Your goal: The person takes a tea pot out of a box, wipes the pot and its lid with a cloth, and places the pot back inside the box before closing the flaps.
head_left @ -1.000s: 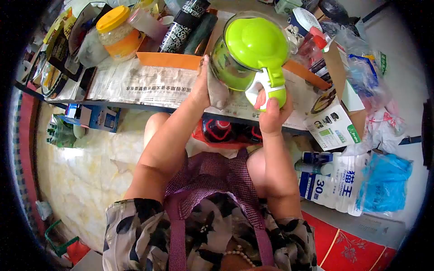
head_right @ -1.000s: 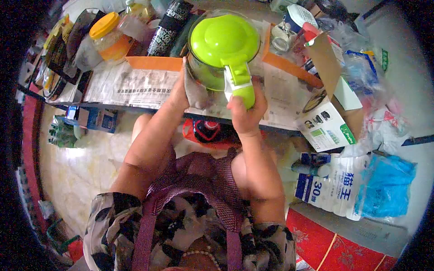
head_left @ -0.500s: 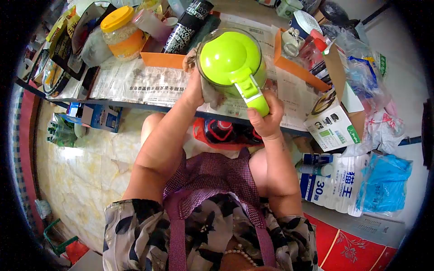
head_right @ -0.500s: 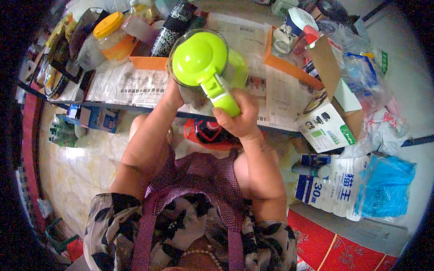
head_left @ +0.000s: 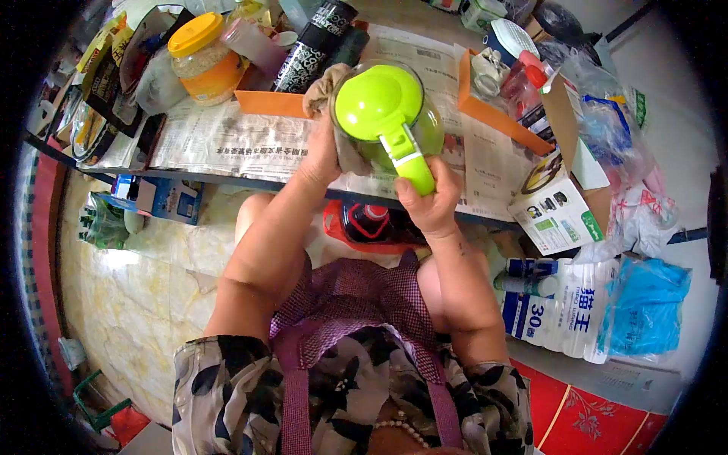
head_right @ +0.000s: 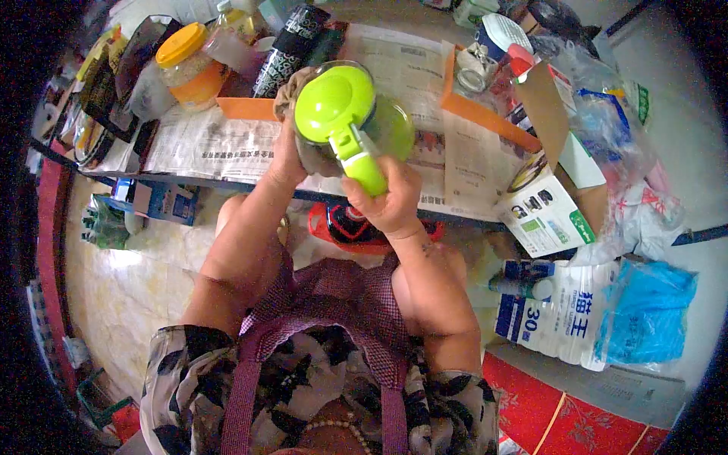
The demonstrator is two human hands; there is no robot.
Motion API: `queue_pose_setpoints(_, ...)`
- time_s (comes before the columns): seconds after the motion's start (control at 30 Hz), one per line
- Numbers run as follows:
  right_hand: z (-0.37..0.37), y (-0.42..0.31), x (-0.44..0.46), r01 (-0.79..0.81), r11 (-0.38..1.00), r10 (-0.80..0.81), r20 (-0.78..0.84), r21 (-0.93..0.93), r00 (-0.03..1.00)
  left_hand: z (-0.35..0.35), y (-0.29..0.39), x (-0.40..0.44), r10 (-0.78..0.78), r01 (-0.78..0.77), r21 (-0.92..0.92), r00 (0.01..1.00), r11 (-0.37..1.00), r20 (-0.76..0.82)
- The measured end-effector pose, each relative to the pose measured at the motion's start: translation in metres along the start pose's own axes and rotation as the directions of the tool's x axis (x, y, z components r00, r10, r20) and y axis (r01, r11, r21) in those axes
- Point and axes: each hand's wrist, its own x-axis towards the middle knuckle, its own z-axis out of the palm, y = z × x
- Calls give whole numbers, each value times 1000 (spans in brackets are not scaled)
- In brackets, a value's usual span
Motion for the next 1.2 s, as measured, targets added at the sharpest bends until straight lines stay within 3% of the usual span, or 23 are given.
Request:
queue_pose_setpoints(0.03,3,-1,-1,-44,999,45,-34,21,998,6,-3,-5,2,-2,-22,1000,1000,22)
queue_pose_setpoints(0.1,9,-2,-2,-150,982,161,-92,119,983,-3,-22,-6,12,-15,136,1000,991,24)
queue_pose_setpoints(0.17,16,1,-3,-263,926,304,-124,270,945,4,-19,-15,-53,14,498,997,867,64)
queue_pose_setpoints(0.23,18,15,-6,-299,897,349,-106,326,931,21,-25,-26,96,-143,555,989,819,112)
queue_pose_setpoints(0.3,20,22,-3,-293,876,369,-141,383,919,2,-34,-15,-176,24,730,976,683,132)
queue_pose_setpoints(0.33,16,17,0,-355,861,426,-136,364,895,12,-33,-20,-40,-144,743,974,654,225)
queue_pose_setpoints(0.37,16,19,2,-334,839,438,-168,429,883,20,-27,-26,-69,-148,763,967,629,244)
queue_pose_setpoints(0.43,18,28,10,-285,786,470,-231,549,852,15,-49,-20,307,-566,760,821,320,482)
queue_pose_setpoints(0.53,16,31,19,-319,755,554,-295,573,779,9,-56,-25,229,-576,802,812,157,537)
queue_pose_setpoints(0.63,13,36,24,-301,743,563,-315,598,764,10,-42,-22,171,-532,776,846,339,506)
queue_pose_setpoints(0.67,13,39,24,-292,744,554,-311,600,772,19,-26,-31,81,-406,761,901,506,427)
queue_pose_setpoints(0.73,16,49,23,-297,716,569,-283,631,772,15,-12,-31,-180,-157,723,913,673,366)
queue_pose_setpoints(0.77,17,50,24,-286,708,543,-239,646,805,10,-7,-28,-311,-17,693,886,721,344)
queue_pose_setpoints(0.8,18,50,24,-274,698,514,-197,662,835,-5,-11,-23,-424,31,783,854,621,302)
queue_pose_setpoints(0.87,27,57,22,-258,681,489,-163,685,857,4,5,-31,-567,58,762,705,645,426)
queue_pose_setpoints(0.9,27,66,21,-248,759,398,-128,602,908,9,10,-36,-623,75,751,616,656,483)
queue_pose_setpoints(1.0,33,54,18,-380,807,435,-21,453,900,6,7,-39,-594,204,631,628,749,503)
queue_pose_setpoints(1.1,32,47,14,-470,818,446,151,332,882,-2,7,-38,-537,307,491,719,815,442)
queue_pose_setpoints(1.13,31,45,13,-487,804,459,167,341,873,-3,8,-36,-515,316,453,742,833,428)
queue_pose_setpoints(1.2,15,37,15,-491,854,482,95,173,871,-3,11,-37,-506,350,393,750,850,425)
